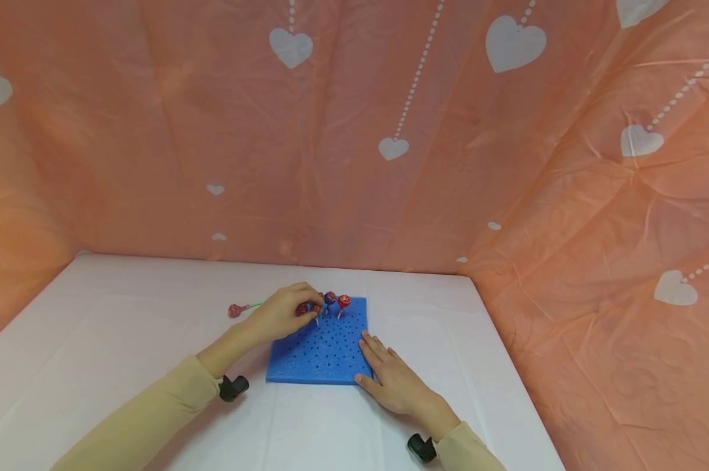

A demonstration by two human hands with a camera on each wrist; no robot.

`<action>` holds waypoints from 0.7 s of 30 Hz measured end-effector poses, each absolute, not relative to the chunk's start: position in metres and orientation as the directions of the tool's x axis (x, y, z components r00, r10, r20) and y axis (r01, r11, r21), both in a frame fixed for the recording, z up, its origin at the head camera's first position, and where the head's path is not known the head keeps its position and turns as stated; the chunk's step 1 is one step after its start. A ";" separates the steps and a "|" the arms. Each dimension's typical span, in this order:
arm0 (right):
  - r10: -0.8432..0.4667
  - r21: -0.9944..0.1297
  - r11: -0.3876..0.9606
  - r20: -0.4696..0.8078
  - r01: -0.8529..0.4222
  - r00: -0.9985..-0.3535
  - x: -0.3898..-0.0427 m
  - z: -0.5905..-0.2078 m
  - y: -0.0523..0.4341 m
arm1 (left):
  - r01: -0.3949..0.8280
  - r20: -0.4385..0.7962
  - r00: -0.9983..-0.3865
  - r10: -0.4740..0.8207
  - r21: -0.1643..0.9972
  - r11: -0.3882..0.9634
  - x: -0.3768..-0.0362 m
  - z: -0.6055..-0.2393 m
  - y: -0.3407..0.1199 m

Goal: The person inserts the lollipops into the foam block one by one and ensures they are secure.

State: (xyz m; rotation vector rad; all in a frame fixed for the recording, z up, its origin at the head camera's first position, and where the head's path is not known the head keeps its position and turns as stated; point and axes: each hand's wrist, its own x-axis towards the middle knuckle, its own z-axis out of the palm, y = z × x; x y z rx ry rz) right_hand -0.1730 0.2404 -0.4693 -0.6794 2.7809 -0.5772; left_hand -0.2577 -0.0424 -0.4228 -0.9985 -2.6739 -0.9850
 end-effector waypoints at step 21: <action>-0.477 -0.428 0.815 -0.116 -0.390 -0.871 -0.172 -0.468 0.240 | 0.621 0.337 -0.780 0.527 0.520 0.586 -0.255 -0.429 -0.041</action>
